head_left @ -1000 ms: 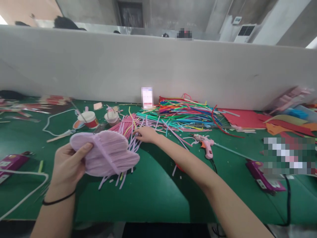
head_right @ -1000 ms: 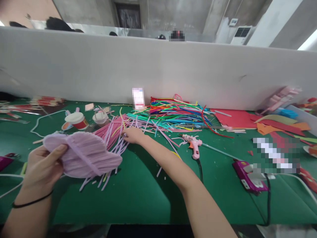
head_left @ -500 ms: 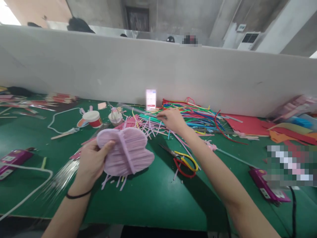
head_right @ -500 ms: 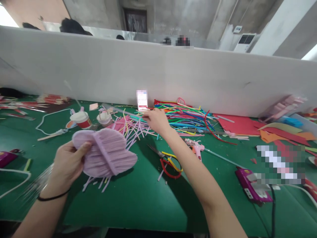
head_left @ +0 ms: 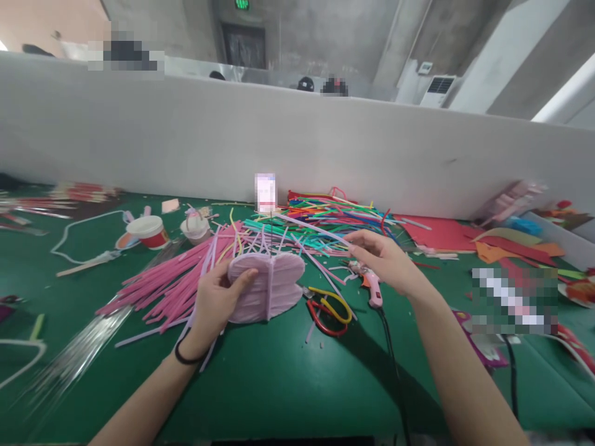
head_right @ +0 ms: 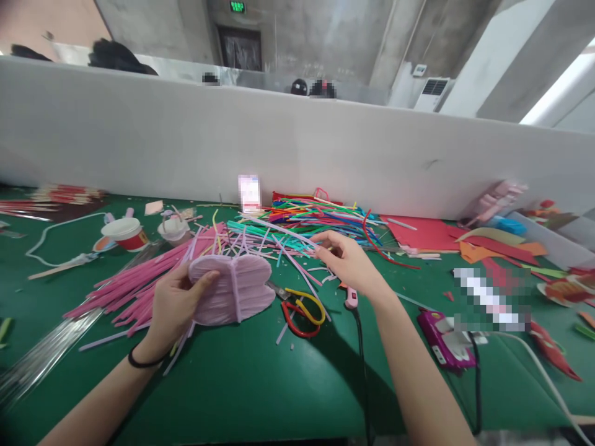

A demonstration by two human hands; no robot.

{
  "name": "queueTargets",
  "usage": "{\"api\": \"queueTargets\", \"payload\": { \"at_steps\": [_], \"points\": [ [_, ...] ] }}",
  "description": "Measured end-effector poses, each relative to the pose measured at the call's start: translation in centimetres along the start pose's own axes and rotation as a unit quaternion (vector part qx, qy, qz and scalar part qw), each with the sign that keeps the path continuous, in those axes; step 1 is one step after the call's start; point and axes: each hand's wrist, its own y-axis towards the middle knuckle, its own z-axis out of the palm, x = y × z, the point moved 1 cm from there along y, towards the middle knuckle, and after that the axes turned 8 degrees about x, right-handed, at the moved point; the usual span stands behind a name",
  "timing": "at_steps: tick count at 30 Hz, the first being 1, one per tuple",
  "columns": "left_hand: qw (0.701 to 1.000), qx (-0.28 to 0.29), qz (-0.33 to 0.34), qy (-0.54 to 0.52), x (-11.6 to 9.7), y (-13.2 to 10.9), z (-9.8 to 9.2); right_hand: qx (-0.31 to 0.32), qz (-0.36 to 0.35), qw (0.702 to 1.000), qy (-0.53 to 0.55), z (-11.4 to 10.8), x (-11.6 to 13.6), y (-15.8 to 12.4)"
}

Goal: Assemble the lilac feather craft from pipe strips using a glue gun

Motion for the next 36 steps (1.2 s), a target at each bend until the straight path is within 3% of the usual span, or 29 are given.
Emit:
{"api": "queueTargets", "payload": {
  "at_steps": [3,6,17,22,30,36],
  "points": [
    [1.000,0.006,0.028,-0.007,0.0,-0.2,-0.1,0.017,0.020,0.996,0.085,-0.1,-0.2,-0.3],
    [0.998,0.003,0.060,0.027,-0.4,-0.4,-0.3,-0.004,0.047,0.986,0.159,-0.1,-0.2,0.1],
    [0.990,0.005,0.107,0.091,-3.1,-0.7,0.0,-0.039,-0.015,0.993,0.109,0.3,0.4,0.4],
    [0.988,0.007,0.114,0.109,-2.7,-0.6,-0.4,-0.079,-0.041,0.996,0.000,-0.2,1.9,0.3],
    [0.990,0.032,0.119,0.066,-2.5,0.1,-0.6,-0.003,-0.129,0.966,-0.223,-1.8,6.2,-0.5],
    [0.988,0.031,0.134,0.069,-2.3,0.4,-0.5,0.024,-0.157,0.947,-0.278,-2.1,8.7,-0.1]
  ]
}}
